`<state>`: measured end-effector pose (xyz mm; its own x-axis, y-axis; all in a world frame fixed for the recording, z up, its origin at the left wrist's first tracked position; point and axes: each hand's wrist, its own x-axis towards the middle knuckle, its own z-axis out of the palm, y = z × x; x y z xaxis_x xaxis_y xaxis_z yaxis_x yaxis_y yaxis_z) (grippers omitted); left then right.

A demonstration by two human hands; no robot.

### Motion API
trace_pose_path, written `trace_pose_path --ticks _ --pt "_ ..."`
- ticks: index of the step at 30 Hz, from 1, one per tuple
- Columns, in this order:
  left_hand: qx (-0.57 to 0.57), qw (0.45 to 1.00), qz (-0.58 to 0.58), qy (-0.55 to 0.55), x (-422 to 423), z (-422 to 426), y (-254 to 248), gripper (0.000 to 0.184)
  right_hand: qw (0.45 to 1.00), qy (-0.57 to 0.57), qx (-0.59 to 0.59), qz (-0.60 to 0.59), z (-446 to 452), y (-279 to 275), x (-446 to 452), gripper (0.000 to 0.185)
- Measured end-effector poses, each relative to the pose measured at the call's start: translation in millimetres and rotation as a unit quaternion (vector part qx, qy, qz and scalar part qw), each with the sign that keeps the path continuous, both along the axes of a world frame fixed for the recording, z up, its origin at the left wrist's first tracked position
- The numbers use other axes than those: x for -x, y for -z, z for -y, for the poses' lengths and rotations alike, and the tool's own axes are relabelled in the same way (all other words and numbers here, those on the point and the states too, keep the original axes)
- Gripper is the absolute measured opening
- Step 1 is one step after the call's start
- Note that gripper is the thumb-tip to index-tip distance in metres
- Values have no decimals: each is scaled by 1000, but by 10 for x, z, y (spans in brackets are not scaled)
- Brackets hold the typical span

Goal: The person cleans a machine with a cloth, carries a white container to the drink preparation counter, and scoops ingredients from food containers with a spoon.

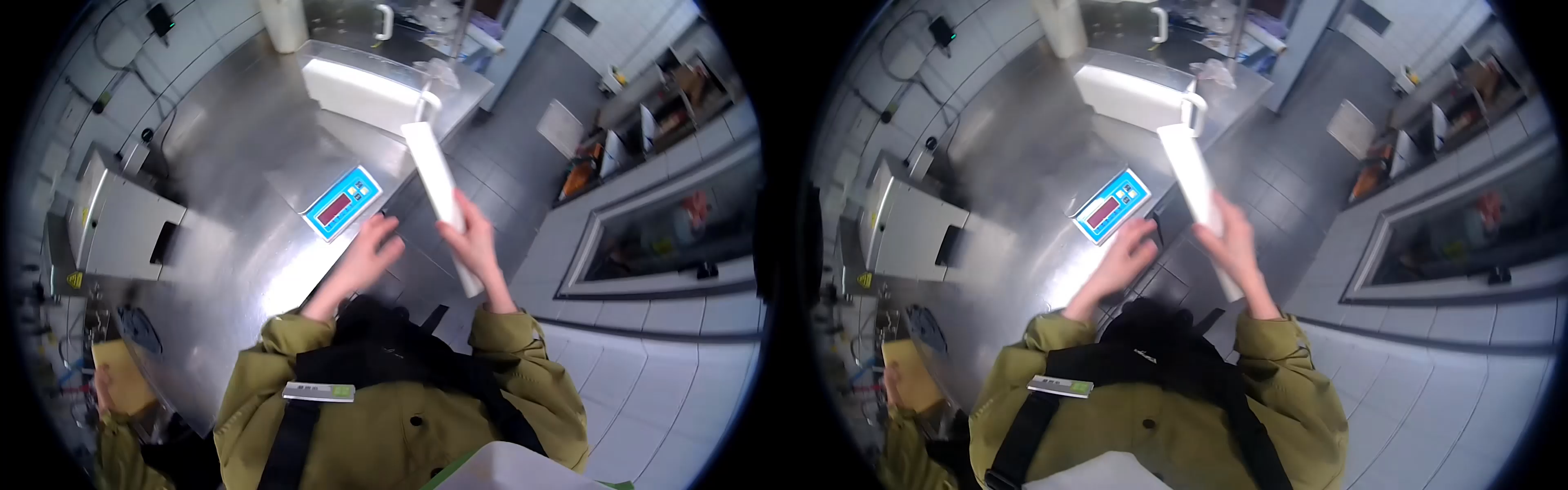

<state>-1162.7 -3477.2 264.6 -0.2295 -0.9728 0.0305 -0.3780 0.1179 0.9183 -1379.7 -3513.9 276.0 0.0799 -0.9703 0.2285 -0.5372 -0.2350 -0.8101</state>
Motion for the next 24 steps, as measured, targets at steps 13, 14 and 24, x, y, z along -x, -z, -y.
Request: trace_pose_path --ticks 13,14,24 --pt "159 885 -104 -425 -1220 2994 -342 33 918 -220 127 -305 2933 -756 -1131 57" --pt "151 877 -117 -441 -1241 3172 -323 37 920 -225 129 -293 2996 -769 -1189 56" --pt "104 836 -226 -489 -1020 3672 -313 50 874 -318 142 -338 3406 -760 -1420 61"
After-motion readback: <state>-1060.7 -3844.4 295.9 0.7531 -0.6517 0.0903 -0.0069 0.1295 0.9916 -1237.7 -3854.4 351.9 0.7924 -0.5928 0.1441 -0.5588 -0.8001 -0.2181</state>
